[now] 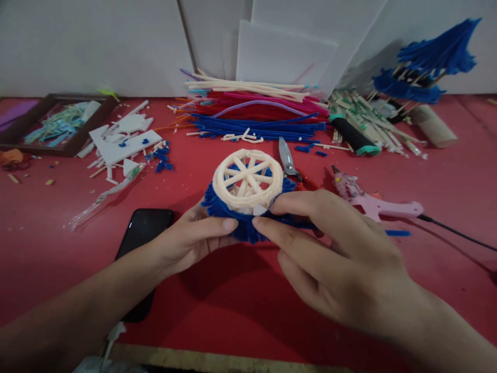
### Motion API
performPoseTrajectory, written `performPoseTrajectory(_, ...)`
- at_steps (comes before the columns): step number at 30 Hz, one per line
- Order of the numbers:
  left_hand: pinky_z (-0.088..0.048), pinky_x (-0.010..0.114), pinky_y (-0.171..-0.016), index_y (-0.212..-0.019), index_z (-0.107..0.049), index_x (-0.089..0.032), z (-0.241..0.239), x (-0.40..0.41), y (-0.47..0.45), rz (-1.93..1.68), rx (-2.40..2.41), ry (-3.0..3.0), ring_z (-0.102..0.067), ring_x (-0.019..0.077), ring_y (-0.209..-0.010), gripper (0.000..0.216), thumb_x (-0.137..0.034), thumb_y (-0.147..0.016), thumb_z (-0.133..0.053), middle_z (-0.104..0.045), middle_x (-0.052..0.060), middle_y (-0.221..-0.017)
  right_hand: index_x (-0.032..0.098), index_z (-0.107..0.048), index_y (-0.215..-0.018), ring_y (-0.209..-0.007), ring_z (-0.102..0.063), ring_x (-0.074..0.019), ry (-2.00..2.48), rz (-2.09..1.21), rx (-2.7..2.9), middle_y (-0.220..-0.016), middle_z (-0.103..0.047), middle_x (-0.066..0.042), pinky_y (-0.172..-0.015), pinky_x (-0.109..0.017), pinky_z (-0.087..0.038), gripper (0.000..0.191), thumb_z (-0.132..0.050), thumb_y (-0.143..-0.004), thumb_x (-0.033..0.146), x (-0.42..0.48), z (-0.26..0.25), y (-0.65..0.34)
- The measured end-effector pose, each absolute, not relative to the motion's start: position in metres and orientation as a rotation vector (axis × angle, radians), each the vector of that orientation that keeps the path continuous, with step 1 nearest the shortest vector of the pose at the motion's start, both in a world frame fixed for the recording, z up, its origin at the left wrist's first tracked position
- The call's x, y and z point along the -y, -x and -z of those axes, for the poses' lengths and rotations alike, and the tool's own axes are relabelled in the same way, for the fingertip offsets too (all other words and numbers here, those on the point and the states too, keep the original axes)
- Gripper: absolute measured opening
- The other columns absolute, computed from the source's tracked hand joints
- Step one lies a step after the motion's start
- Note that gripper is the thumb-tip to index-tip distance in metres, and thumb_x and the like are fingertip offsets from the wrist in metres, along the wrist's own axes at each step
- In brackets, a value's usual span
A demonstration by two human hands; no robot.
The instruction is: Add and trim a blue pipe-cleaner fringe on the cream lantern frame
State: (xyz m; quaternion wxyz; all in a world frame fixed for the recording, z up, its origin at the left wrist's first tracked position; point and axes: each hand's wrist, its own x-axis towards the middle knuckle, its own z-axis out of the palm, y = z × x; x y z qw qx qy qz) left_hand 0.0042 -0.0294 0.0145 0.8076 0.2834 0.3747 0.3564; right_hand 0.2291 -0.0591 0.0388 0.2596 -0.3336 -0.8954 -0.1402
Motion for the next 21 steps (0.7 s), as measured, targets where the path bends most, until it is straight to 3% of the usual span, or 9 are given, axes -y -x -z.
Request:
performPoseTrajectory(4, -0.058, 0.038, -0.093, -0.125, -0.062, -0.021, -0.014, 0.029, -0.006, -0.822, -0.875, -0.574, -0.072, 0.0296, -0.116, 0.081, -0.024, -0.054, -0.099, -0.077, 0.01, -0.123, 0.021, -0.065, -0.123, -0.105, -0.071, -0.0223, 0.926, 0.334, 2.381, -0.113, -0.07, -0.011, -0.084, -0.035, -0.063, 0.031, -0.057, -0.095, 0.01, 0.062, -0.033, -0.224)
performPoseTrajectory(7, -0.056, 0.039, -0.1, -0.128, -0.058, -0.021, -0.013, 0.029, -0.008, -0.904, -0.937, -0.533, -0.073, 0.0261, -0.114, 0.086, -0.015, -0.051, -0.097, -0.079, 0.007, -0.116, 0.021, -0.066, -0.126, -0.108, -0.071, -0.0266, 0.997, 0.214, 2.373, -0.116, -0.069, -0.014, -0.083, -0.04, -0.063, 0.034, -0.051, -0.097, 0.013, 0.063, -0.027, -0.221)
performPoseTrajectory(12, -0.058, 0.039, -0.097, -0.095, -0.074, -0.018, -0.009, 0.027, -0.009, -0.938, -0.845, -0.686, -0.077, 0.0229, -0.092, 0.048, -0.023, -0.054, -0.097, -0.08, 0.002, -0.087, 0.02, -0.066, -0.127, -0.109, -0.07, -0.0262, 0.954, 0.217, 2.364, -0.116, -0.069, -0.013, -0.092, -0.041, -0.063, 0.036, -0.052, -0.095, 0.01, 0.062, -0.025, -0.216)
performPoseTrajectory(21, -0.056, 0.034, -0.105, -0.087, -0.079, -0.02, -0.009, 0.029, -0.01, -0.983, -0.788, -0.732, -0.071, 0.0281, -0.125, 0.032, -0.019, -0.059, -0.095, -0.084, 0.004, -0.108, 0.016, -0.064, -0.129, -0.107, -0.069, -0.0236, 0.953, 0.223, 2.405, -0.111, -0.066, -0.015, -0.093, -0.035, -0.061, 0.037, -0.048, -0.097, 0.01, 0.064, -0.03, -0.216)
